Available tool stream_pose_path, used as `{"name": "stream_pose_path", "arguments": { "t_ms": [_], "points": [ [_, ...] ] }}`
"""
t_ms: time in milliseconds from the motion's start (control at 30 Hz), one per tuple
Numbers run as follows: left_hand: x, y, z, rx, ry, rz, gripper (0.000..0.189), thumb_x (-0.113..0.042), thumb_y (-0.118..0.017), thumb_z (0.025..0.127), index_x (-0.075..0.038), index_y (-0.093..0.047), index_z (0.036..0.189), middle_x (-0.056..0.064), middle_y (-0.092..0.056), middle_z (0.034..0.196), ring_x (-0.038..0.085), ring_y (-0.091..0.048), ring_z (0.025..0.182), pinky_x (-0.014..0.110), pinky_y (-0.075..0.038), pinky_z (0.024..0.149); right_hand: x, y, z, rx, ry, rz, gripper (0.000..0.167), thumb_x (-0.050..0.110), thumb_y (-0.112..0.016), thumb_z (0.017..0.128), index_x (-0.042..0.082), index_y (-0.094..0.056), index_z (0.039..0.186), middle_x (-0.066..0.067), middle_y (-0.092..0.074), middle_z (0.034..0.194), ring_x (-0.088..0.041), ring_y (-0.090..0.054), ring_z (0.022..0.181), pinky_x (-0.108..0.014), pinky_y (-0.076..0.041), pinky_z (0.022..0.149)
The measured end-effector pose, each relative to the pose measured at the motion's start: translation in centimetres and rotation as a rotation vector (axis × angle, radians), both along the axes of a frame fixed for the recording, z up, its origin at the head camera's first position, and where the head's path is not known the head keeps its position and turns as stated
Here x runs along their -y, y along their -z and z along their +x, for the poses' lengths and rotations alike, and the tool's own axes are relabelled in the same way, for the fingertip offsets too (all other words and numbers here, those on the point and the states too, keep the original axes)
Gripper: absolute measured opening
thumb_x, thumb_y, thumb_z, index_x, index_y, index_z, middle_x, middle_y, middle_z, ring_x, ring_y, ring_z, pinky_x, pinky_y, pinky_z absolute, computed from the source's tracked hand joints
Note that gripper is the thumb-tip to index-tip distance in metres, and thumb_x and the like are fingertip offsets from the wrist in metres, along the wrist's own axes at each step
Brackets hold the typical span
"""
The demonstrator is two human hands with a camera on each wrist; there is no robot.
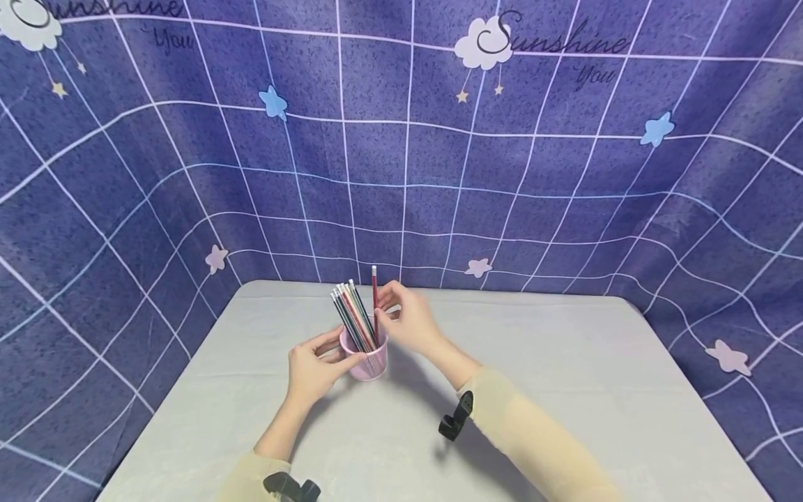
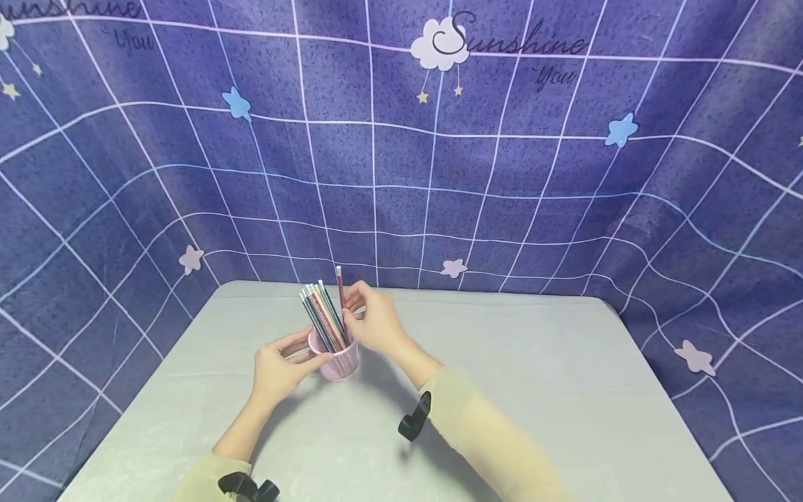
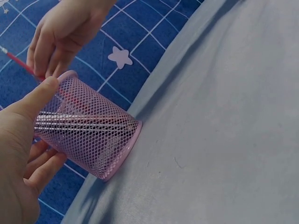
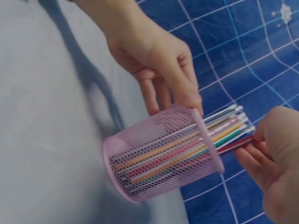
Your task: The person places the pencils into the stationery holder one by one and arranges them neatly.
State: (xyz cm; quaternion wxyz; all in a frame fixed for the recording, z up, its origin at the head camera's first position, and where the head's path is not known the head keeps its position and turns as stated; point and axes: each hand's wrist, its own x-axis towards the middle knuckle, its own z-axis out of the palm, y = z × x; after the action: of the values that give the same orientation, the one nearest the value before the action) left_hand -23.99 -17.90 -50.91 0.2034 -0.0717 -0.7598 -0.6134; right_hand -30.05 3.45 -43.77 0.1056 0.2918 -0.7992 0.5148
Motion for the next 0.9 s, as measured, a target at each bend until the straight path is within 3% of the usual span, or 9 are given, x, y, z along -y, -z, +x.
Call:
{"name": "stream_pose_path", "arguments": {
  "t_ms": [333, 633, 900],
  "points": [
    [0.2, 0.3, -0.1, -0.02, 0.009, -0.019, 0.062, -0.007, -0.101, 0.068, 0.005, -0.075, 0.123, 0.026, -0.079, 0.109, 0.042, -0.08, 0.097, 0.033, -0.07, 0.079, 1.2, 0.8, -0.6, -0.131, 0.048, 0.253, 0.018, 0.001, -0.073, 0.093, 0.004, -0.063, 0.108, -0.008, -0.076, 0.093, -0.017, -0.075, 0.084, -0.013, -0.064, 0.071],
    [0.2, 0.2, 0.0, -0.009, -0.003, -0.024, 0.064, -0.008, -0.103, 0.066, 0.004, -0.076, 0.122, 0.024, -0.08, 0.11, 0.04, -0.08, 0.097, 0.026, -0.069, 0.078, 2.6, 0.0, -0.1, -0.252, 0.079, 0.465, 0.038, 0.002, -0.074, 0.094, 0.0, -0.053, 0.125, -0.005, -0.074, 0.083, -0.015, -0.071, 0.069, -0.018, -0.06, 0.06],
    [0.3, 0.3, -0.2, -0.007, 0.002, -0.015, 0.063, -0.007, -0.102, 0.066, 0.001, -0.077, 0.123, 0.023, -0.08, 0.111, 0.04, -0.08, 0.099, 0.03, -0.07, 0.079, 3.4, -0.1, 0.3, -0.236, 0.121, 0.555, 0.037, 0.005, -0.077, 0.093, 0.001, -0.054, 0.123, -0.006, -0.074, 0.081, -0.016, -0.071, 0.068, -0.02, -0.059, 0.056]
  ]
}}
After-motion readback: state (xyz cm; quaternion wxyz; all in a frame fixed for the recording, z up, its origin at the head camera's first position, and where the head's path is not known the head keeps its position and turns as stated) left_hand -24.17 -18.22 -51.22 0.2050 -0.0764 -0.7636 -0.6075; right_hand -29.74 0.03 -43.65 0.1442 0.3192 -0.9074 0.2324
